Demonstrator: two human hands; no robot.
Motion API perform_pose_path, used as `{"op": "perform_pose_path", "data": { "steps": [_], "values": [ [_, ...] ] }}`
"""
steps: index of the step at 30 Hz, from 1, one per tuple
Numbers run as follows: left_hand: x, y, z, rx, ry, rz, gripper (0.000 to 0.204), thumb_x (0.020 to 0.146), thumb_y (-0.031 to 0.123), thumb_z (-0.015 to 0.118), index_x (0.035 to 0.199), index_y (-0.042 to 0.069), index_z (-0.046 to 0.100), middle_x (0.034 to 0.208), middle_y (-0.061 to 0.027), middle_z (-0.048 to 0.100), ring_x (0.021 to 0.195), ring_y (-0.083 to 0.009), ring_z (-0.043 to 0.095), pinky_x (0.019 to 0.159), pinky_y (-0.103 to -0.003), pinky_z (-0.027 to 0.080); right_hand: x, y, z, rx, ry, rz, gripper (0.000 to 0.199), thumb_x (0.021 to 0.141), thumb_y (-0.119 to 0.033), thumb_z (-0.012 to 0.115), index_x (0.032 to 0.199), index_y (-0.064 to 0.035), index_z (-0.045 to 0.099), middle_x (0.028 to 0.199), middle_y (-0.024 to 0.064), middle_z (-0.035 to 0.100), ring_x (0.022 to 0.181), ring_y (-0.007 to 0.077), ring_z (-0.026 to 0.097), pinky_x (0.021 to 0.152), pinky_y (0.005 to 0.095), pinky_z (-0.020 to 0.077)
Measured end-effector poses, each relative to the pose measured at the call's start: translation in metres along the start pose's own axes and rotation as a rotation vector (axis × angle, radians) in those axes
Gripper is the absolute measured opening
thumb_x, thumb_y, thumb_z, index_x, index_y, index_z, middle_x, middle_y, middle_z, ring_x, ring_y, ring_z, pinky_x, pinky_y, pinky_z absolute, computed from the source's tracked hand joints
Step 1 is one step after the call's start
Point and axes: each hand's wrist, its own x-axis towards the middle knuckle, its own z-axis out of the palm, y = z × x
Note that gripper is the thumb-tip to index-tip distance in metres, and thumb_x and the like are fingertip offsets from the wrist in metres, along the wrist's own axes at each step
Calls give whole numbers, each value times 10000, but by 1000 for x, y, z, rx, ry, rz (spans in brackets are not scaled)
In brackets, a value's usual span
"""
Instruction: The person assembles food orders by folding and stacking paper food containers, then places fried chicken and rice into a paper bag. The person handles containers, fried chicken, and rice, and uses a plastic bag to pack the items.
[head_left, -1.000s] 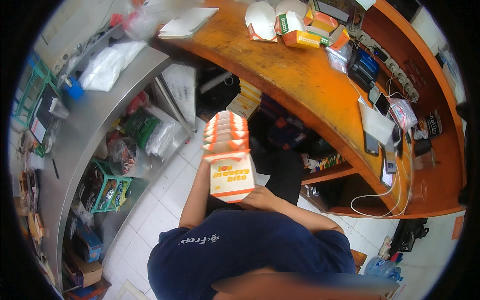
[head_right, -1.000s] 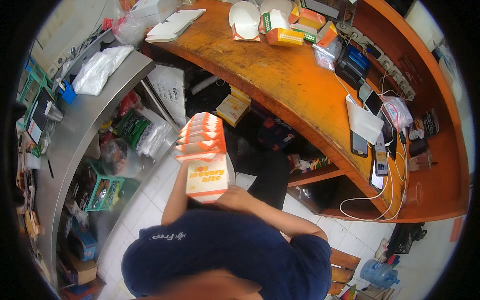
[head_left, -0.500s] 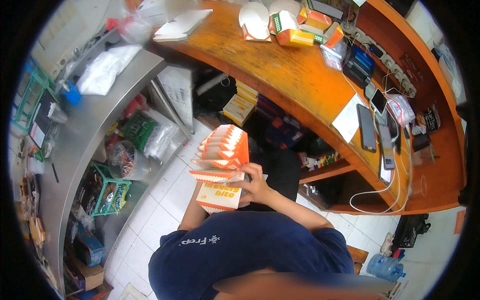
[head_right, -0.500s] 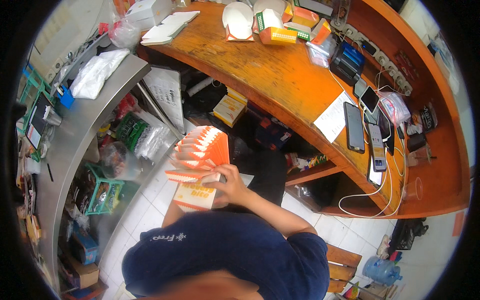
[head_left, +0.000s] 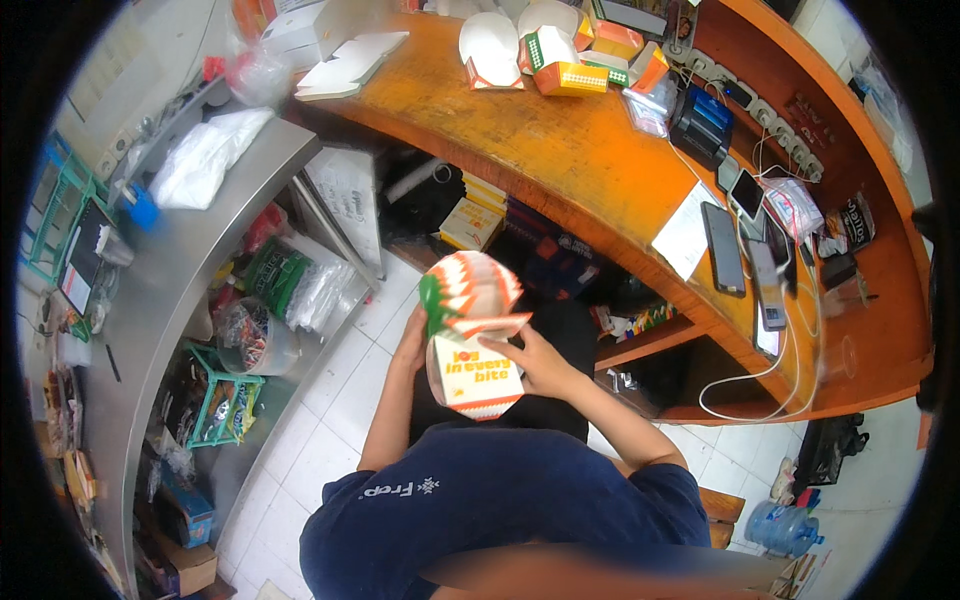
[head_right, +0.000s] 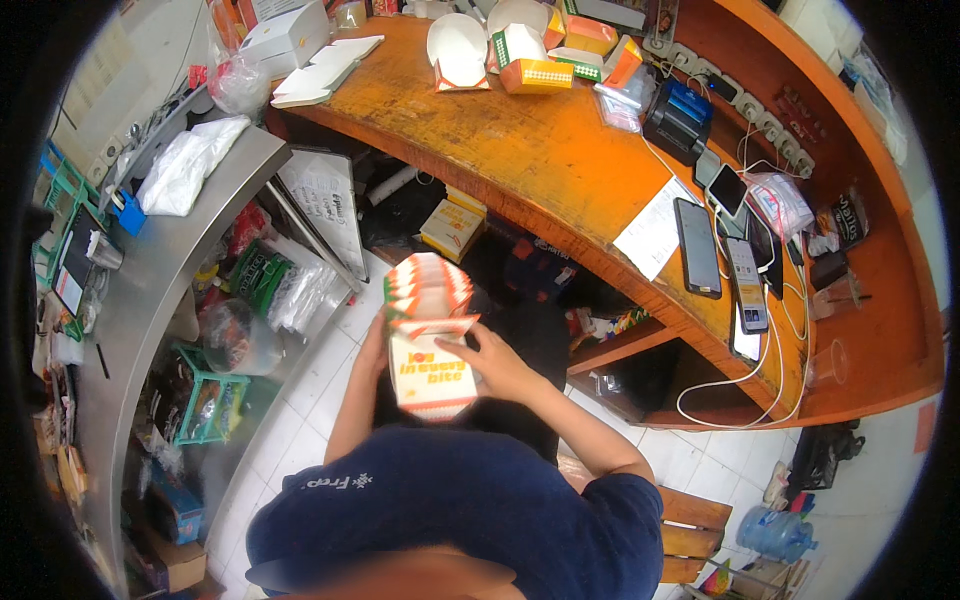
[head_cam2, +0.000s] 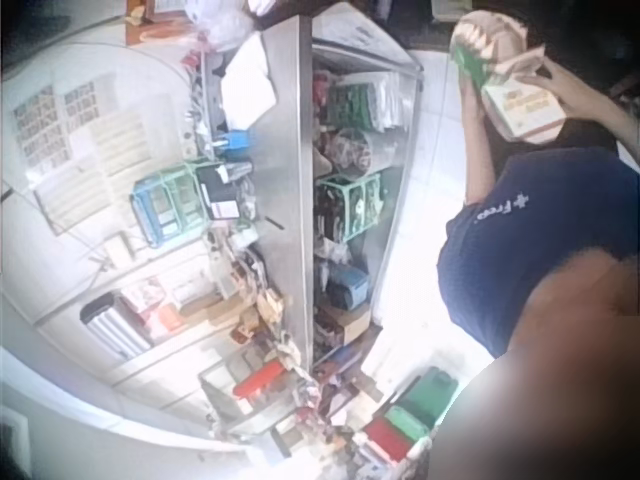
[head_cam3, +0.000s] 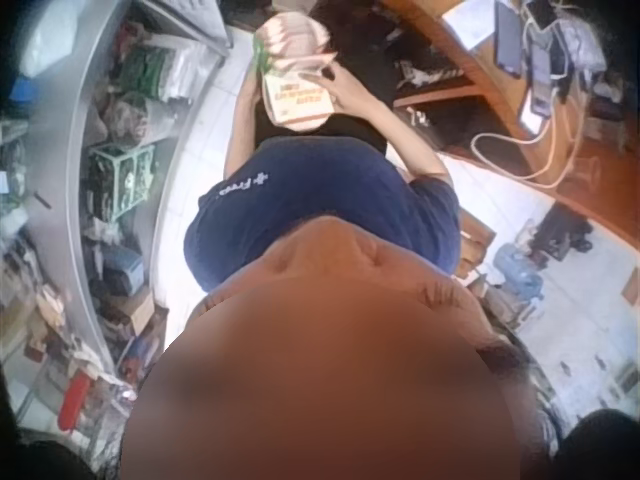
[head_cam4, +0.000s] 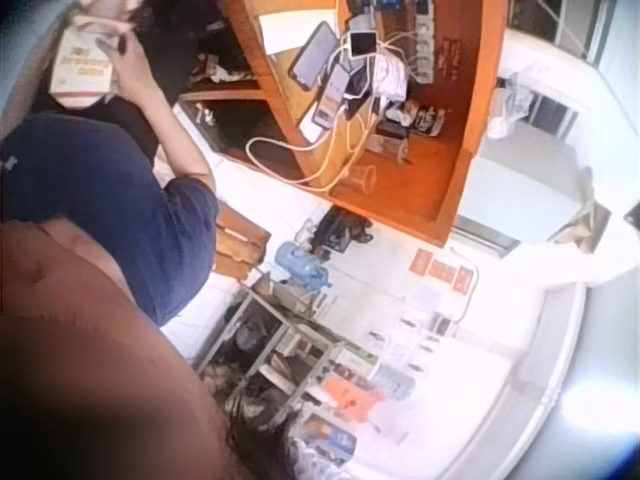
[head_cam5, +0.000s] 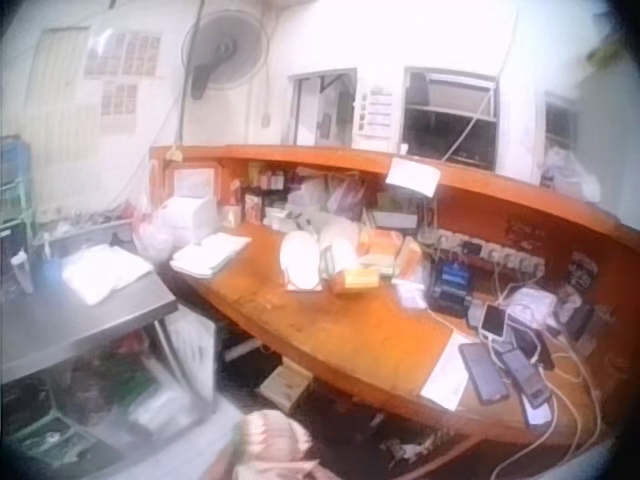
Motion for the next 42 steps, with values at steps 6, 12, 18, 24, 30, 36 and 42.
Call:
{"op": "perform_pose_path", "data": {
  "steps": [6,12,18,24,30,36,42],
  "values": [
    [-3,-4,0,-237,-53,-140,661,919,413,617,1404,13,412,1361,-142,521,1225,-259,531,1037,-385,439,10,-33,-14,145,163,-55,431,656,-141,816,1053,-102,652,1157,146,561,909,286,640,761,347,533],
    [-1,-17,26,-29,-161,-33,654,916,432,606,1387,9,438,1336,-143,547,1199,-263,558,1019,-381,462,22,-49,-4,193,597,385,374,712,-170,852,700,-12,513,700,53,501,537,131,511,535,250,442],
    [-10,-9,29,116,-143,79,629,925,406,589,1387,9,434,1317,-142,561,1173,-263,580,995,-385,489,28,-42,-12,616,432,516,758,723,-145,846,1288,-53,349,1234,108,435,1131,157,507,795,247,507],
    [-32,15,43,203,0,87,766,862,451,643,1430,20,364,1373,-132,498,1242,-242,508,1037,-375,431,35,-18,6,1156,303,441,540,874,-117,712,1318,-50,411,1188,122,605,1068,151,585,913,311,480],
    [-49,61,88,342,187,143,600,833,319,755,1250,-36,510,1134,-111,626,1033,-158,599,909,-304,479,46,-16,23,1095,290,481,390,902,-110,685,1226,-14,491,1034,93,672,981,120,633,843,274,514],
    [-33,61,99,427,169,145,377,884,159,703,1170,-37,556,1025,-100,662,916,-138,643,800,-270,528,60,-15,16,1413,469,531,442,949,-252,636,1269,-6,458,1019,113,666,903,107,634,791,254,517],
    [-56,41,53,338,94,-238,651,822,300,732,1303,-50,468,1197,-157,598,1092,-216,594,859,-329,513,80,-2,20,1069,400,601,427,970,-305,598,1263,-23,469,960,98,667,876,105,630,738,247,504]
  ]
}}
